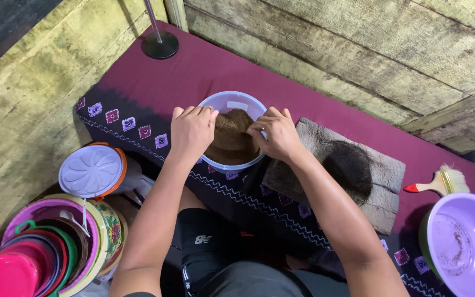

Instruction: Transferring brown powder from a container into a stone mortar using a spoon and packing it down by hand.

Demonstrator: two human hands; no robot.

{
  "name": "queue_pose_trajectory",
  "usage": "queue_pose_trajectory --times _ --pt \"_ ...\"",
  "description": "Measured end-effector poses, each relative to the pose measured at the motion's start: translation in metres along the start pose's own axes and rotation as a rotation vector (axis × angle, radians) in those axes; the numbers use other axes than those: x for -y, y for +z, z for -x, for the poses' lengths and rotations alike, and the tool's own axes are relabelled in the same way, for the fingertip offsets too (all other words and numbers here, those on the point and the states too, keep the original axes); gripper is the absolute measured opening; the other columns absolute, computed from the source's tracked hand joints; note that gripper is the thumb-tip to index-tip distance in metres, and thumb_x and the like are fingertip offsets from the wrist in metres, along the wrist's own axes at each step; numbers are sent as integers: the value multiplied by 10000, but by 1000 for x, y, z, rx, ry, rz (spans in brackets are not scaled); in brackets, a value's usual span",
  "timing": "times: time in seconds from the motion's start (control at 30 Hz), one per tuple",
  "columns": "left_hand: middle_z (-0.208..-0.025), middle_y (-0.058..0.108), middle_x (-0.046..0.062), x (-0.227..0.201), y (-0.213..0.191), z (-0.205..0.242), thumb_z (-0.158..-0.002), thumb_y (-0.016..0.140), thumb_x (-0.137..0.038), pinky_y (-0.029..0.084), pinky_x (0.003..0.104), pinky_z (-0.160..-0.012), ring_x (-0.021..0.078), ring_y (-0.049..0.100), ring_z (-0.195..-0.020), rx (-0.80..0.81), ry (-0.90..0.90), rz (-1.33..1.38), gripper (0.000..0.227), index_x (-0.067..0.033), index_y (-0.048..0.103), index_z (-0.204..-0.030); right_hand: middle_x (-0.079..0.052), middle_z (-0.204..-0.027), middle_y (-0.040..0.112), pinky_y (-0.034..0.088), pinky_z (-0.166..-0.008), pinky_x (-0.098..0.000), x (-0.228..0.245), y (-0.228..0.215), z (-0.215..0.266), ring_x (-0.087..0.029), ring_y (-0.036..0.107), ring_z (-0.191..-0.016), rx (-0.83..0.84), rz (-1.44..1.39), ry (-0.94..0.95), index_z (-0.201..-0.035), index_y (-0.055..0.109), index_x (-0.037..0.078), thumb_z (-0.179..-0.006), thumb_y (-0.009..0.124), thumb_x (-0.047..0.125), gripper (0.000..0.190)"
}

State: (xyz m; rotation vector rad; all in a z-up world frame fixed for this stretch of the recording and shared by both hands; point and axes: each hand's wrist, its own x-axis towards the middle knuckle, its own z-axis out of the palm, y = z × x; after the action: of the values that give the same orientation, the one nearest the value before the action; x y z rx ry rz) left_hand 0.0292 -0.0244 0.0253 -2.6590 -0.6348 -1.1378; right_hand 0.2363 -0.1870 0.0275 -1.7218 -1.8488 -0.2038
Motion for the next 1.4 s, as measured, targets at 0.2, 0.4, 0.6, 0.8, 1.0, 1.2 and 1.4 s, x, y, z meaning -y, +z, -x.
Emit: queue_pose_trajectory --times 0.2,0.4,0.6,0.8,1.0,1.2,1.4 --pt "-734 608 29 -4 -41 -19 -1098 535 -331 361 347 -663 213 636 -750 -55 -7 -138 313 -124 687 -919 43 -763 647 326 -724 -362 2 -10 -4 -199 572 -843 -106 296 51 -866 720 217 -964 644 246 127" --pt "-657 627 32 -21 -17 1 -1079 505 -305 383 388 -652 246 652 -664 104 -29 -67 356 -120 673 -825 20 -675 659 313 -715 -384 2 15 4 -224 598 -827 10 139 40 -731 678 204 -862 659 275 151" --pt "-725 593 -3 -3 -22 -14 -1109 512 -347 342 338 -678 208 635 -743 -142 8 -45 334 -139 682 -911 45 -772 680 319 -727 -362 11 -11 -6 -203 577 -812 -128 55 127 -906 738 220 -1010 626 258 157" --pt "-785 626 -29 -14 -35 -37 -1076 568 -309 397 334 -773 168 636 -899 -127 258 67 252 -153 689 -919 27 -788 631 320 -716 -351 6 -7 -4 -212 556 -828 -164 158 27 -940 723 190 -1019 646 295 152" --pt "-804 595 -36 12 -14 -18 -1056 484 -342 359 349 -828 155 592 -924 188 337 63 221 -212 578 -905 39 -777 627 321 -740 -359 -2 2 4 -214 558 -851 -121 103 44 -913 716 238 -1006 635 321 149" --pt "-759 541 -20 8 -53 -26 -1082 504 -278 353 340 -704 186 590 -807 32 306 -79 222 -186 589 -899 42 -770 618 338 -740 -359 2 -2 2 -206 571 -860 -118 113 61 -906 708 235 -992 649 314 130" --pt "-585 532 6 -8 -19 3 -1010 564 -259 361 390 -636 240 579 -587 136 113 -137 263 -162 574 -765 19 -614 607 336 -716 -371 -26 33 17 -219 575 -752 -103 361 91 -737 653 179 -922 628 254 201"
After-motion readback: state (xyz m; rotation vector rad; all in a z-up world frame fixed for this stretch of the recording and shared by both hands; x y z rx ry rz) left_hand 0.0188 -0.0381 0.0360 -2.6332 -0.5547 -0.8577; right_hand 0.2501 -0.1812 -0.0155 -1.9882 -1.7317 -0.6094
